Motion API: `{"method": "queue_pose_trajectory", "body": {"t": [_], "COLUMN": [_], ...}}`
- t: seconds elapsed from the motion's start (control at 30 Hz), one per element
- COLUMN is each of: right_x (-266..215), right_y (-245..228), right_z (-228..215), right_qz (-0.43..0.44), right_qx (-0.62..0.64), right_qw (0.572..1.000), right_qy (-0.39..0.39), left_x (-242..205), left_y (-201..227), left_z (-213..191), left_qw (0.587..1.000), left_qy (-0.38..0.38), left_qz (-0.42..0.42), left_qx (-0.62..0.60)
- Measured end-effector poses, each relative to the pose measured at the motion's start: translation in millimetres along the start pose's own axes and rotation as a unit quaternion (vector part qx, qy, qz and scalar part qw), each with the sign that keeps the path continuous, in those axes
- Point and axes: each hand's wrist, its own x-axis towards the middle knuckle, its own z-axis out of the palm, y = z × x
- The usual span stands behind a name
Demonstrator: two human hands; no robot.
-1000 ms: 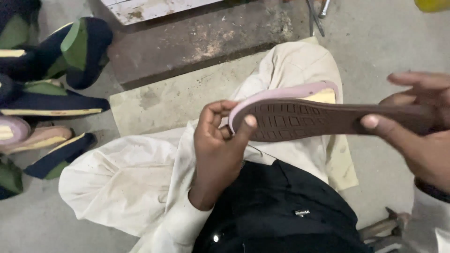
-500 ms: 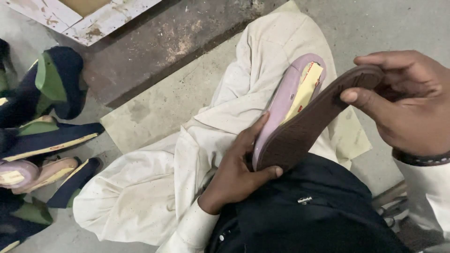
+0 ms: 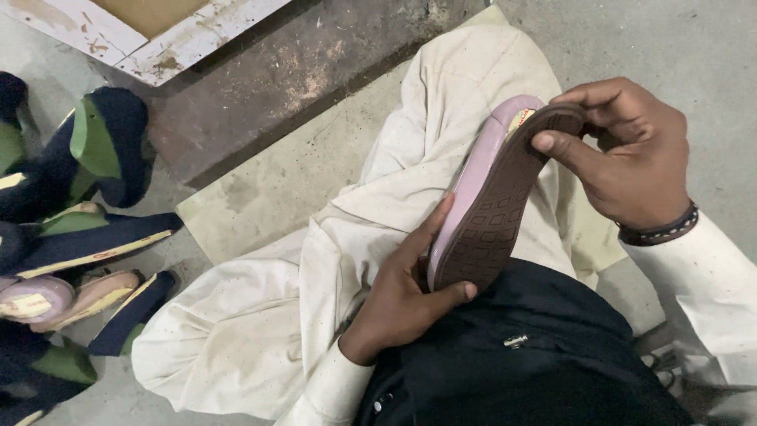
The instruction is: The person sits on the floor and attaches brown rubber soles to the bottom of slipper uppers. They pick up a slipper, align a sole, and press it firmly into place, repeating the process for multiple pairs of different colored slippers.
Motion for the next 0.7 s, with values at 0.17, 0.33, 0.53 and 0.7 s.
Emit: {"method": "queue_pose_trajectory", "body": {"t": [0.17, 0.33, 0.53, 0.7], "right_x": [2.4, 4.2, 9.0, 15.8], "right_y": [5.5, 19.7, 17.5, 5.7], "right_z": [6.3, 8.1, 7.7, 9.4], "right_qz": [0.002, 0.002, 0.048, 0.123], "right_qx": [0.031, -0.027, -0.013, -0.004], "right_qw": [0.999, 0.999, 0.999, 0.992], "right_qy": [0.007, 0.016, -0.007, -0.036], "left_x": [0.4, 1.0, 2.1, 1.3], "left_y": [0.2, 1.7, -0.1, -11.3], "left_z": [0.0, -1.6, -2.5, -1.9], "left_qw": [1.0, 1.0, 0.998, 0.995], "left_qy": [0.004, 0.0, -0.005, -0.003], "left_qz": [-0.018, -0.025, -0.046, -0.036], "left_qx": [-0.01, -0.013, -0.04, -0.091]}}
